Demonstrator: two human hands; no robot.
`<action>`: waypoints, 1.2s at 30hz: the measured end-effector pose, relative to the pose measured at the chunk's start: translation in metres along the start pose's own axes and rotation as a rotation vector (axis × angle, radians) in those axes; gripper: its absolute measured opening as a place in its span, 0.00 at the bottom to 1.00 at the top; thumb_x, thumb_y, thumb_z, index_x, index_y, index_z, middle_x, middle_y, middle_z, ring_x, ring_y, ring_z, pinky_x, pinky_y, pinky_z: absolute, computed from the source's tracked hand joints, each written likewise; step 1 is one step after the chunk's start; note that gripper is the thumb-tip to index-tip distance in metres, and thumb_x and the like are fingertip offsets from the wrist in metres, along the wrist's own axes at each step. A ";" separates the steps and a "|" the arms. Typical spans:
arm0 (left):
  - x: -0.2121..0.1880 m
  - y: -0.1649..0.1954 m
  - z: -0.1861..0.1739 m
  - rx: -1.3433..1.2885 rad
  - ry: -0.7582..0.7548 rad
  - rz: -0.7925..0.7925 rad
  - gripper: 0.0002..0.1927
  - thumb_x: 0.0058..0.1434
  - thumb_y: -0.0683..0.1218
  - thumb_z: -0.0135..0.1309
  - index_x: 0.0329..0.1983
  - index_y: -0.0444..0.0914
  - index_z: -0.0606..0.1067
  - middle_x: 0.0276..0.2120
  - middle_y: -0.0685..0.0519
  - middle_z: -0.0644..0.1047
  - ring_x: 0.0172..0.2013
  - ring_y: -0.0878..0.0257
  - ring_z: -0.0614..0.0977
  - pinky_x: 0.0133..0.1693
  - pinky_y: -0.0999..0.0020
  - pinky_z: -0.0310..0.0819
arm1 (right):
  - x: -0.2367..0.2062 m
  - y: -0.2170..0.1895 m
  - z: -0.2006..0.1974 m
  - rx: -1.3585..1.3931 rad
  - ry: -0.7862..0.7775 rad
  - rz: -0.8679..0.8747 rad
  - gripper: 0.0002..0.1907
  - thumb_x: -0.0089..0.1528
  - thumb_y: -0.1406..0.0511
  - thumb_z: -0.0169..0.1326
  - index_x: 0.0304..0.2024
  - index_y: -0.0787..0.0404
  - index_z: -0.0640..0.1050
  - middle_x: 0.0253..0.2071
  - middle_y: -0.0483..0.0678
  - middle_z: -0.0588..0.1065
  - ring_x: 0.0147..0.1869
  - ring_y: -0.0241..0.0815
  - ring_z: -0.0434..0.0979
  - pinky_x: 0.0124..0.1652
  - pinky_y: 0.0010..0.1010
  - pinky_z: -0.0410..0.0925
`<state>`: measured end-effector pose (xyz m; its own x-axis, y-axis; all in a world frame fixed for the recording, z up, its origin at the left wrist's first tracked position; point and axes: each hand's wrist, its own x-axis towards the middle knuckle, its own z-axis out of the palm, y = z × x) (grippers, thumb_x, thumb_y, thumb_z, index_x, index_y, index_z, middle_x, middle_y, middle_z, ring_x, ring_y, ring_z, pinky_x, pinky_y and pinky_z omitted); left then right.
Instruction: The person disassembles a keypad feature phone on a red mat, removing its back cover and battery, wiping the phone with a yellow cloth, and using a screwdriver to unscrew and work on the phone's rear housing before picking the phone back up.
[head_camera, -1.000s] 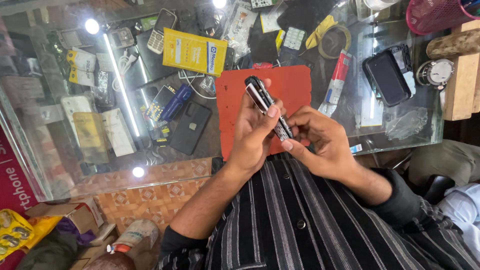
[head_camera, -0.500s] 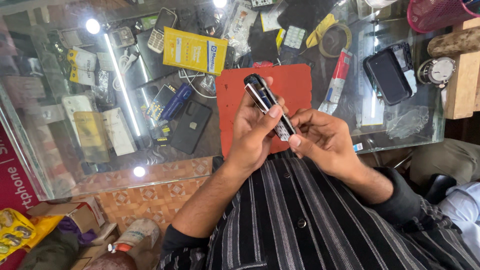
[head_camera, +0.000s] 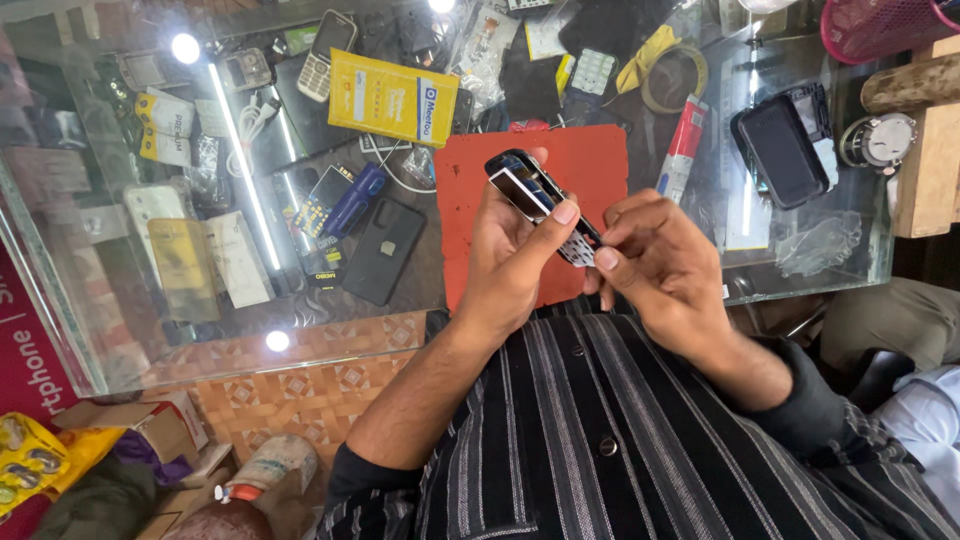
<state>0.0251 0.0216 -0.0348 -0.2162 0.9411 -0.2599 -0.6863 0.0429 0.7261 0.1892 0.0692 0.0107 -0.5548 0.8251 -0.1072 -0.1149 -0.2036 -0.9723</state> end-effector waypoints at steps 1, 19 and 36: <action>0.000 0.000 0.000 -0.015 -0.006 0.000 0.32 0.69 0.41 0.59 0.72 0.32 0.59 0.45 0.52 0.73 0.45 0.68 0.77 0.50 0.68 0.74 | -0.001 -0.001 0.003 -0.080 0.038 -0.025 0.08 0.68 0.77 0.52 0.48 0.66 0.71 0.49 0.49 0.69 0.40 0.37 0.81 0.31 0.24 0.74; -0.002 -0.007 0.015 0.022 -0.105 0.223 0.31 0.71 0.32 0.52 0.71 0.38 0.54 0.50 0.48 0.70 0.53 0.61 0.77 0.62 0.59 0.75 | 0.008 -0.007 0.015 -0.660 0.207 -0.296 0.09 0.60 0.80 0.63 0.41 0.69 0.78 0.50 0.53 0.73 0.47 0.37 0.77 0.39 0.24 0.72; 0.000 0.000 0.009 0.363 -0.125 0.198 0.30 0.69 0.34 0.53 0.69 0.33 0.54 0.45 0.50 0.75 0.45 0.68 0.79 0.50 0.72 0.77 | 0.013 -0.008 0.004 -0.679 0.041 -0.143 0.08 0.62 0.78 0.57 0.41 0.68 0.72 0.48 0.53 0.71 0.40 0.38 0.78 0.37 0.26 0.74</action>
<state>0.0315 0.0251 -0.0293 -0.2180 0.9755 -0.0295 -0.3464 -0.0491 0.9368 0.1796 0.0796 0.0176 -0.5397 0.8410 0.0372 0.3640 0.2729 -0.8905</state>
